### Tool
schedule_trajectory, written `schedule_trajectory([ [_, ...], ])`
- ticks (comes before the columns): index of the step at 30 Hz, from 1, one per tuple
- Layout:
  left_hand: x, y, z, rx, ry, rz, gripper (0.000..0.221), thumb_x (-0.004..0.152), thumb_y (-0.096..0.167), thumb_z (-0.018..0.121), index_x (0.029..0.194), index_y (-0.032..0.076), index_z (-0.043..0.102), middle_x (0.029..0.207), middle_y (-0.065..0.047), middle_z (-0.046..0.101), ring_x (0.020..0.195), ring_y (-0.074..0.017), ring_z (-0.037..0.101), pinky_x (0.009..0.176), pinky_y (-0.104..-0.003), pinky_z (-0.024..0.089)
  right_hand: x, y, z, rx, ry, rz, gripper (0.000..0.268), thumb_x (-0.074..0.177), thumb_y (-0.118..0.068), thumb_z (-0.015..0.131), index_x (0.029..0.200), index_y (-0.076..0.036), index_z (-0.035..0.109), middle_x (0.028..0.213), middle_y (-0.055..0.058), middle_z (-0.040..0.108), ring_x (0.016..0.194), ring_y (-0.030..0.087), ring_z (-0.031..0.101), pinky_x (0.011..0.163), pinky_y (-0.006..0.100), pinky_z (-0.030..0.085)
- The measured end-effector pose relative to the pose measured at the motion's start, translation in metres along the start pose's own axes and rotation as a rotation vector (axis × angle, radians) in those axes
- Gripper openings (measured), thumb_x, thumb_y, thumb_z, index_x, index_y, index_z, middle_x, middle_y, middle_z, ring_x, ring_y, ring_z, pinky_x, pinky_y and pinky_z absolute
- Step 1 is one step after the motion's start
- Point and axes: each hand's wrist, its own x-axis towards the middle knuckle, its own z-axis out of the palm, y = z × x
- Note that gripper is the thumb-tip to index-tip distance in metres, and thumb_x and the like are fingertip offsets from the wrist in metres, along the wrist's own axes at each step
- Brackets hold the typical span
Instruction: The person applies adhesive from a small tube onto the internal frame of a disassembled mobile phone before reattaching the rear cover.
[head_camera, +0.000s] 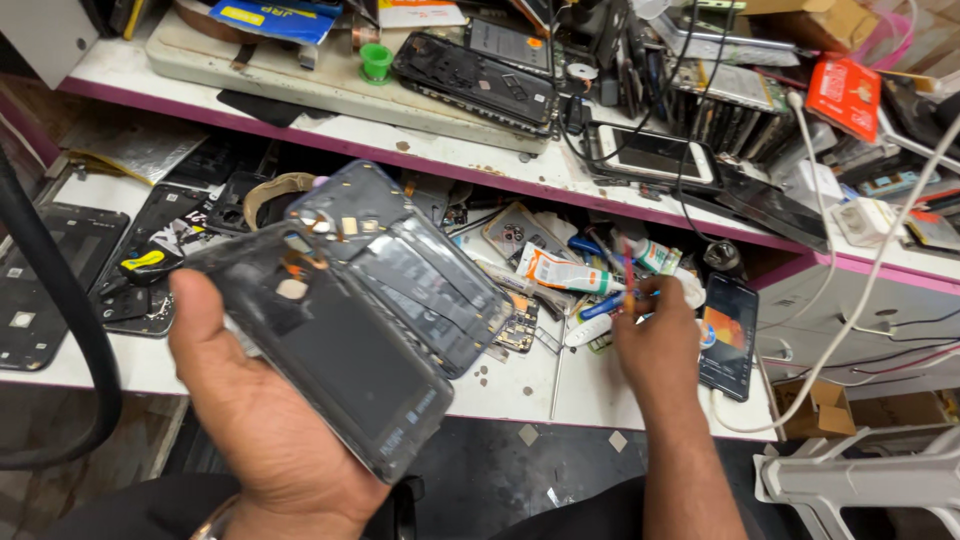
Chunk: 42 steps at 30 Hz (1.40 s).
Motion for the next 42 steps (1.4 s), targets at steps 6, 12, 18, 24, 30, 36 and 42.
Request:
schedule_trajectory([
  [6, -0.002, -0.013, 0.0, -0.008, 0.048, -0.049, 0.065, 0.097, 0.059, 0.05, 0.13, 0.004, 0.061, 0.122, -0.013, 0.068, 0.111, -0.0306, 0.065, 0.097, -0.05, 0.053, 0.012, 0.007, -0.005, 0.016, 0.071, -0.051, 0.026, 0.084, 0.0, 0.068, 0.11, -0.002, 0.067, 0.092, 0.015, 0.071, 0.076, 0.03, 0.069, 0.065, 0.041, 0.053],
  [12, 0.004, -0.025, -0.005, -0.019, 0.065, -0.108, 0.065, 0.096, 0.059, 0.051, 0.13, 0.004, 0.062, 0.122, -0.013, 0.068, 0.111, -0.0304, 0.066, 0.097, -0.05, 0.054, 0.012, -0.004, -0.004, 0.012, -0.006, -0.082, 0.024, 0.087, -0.004, 0.074, 0.11, -0.006, 0.078, 0.096, 0.016, 0.063, 0.071, 0.026, 0.067, 0.067, 0.039, 0.053],
  [18, 0.003, -0.03, -0.006, -0.017, 0.06, -0.147, 0.064, 0.096, 0.059, 0.052, 0.129, 0.005, 0.062, 0.121, -0.013, 0.068, 0.11, -0.0303, 0.066, 0.096, -0.05, 0.054, 0.015, 0.003, -0.009, 0.143, -0.153, -0.069, 0.029, 0.081, -0.004, 0.071, 0.109, -0.008, 0.078, 0.106, 0.013, 0.063, 0.078, 0.022, 0.069, 0.069, 0.035, 0.056],
  [24, -0.004, -0.023, -0.003, -0.022, 0.041, -0.198, 0.064, 0.096, 0.058, 0.053, 0.129, 0.005, 0.062, 0.121, -0.013, 0.069, 0.11, -0.0301, 0.066, 0.095, -0.05, 0.054, 0.041, 0.027, -0.005, -0.154, 0.204, -0.33, 0.044, 0.09, -0.009, 0.07, 0.134, -0.009, 0.071, 0.13, 0.02, 0.064, 0.121, 0.039, 0.057, 0.105, 0.05, 0.044],
  [30, -0.008, -0.023, -0.004, -0.008, 0.015, -0.254, 0.064, 0.096, 0.058, 0.054, 0.129, 0.005, 0.062, 0.12, -0.013, 0.069, 0.109, -0.03, 0.067, 0.095, -0.05, 0.055, 0.048, 0.029, 0.005, -0.329, 0.064, -0.082, 0.038, 0.093, -0.022, 0.072, 0.13, -0.025, 0.071, 0.131, 0.015, 0.064, 0.132, 0.041, 0.051, 0.108, 0.056, 0.038],
  [36, -0.012, -0.031, -0.006, -0.018, 0.013, -0.289, 0.063, 0.095, 0.058, 0.054, 0.129, 0.005, 0.063, 0.12, -0.013, 0.069, 0.109, -0.0298, 0.067, 0.094, -0.05, 0.055, 0.049, 0.041, 0.019, -0.426, 0.176, -0.216, 0.038, 0.086, -0.017, 0.074, 0.123, -0.019, 0.065, 0.14, 0.008, 0.063, 0.137, 0.042, 0.045, 0.102, 0.063, 0.032],
  [42, -0.016, -0.047, -0.006, -0.003, 0.045, -0.316, 0.063, 0.095, 0.058, 0.055, 0.129, 0.005, 0.063, 0.119, -0.013, 0.069, 0.108, -0.0297, 0.067, 0.094, -0.05, 0.055, 0.045, 0.024, 0.01, -0.38, 0.011, -0.119, 0.053, 0.088, -0.009, 0.066, 0.139, -0.026, 0.06, 0.136, 0.01, 0.059, 0.138, 0.036, 0.047, 0.113, 0.06, 0.031],
])
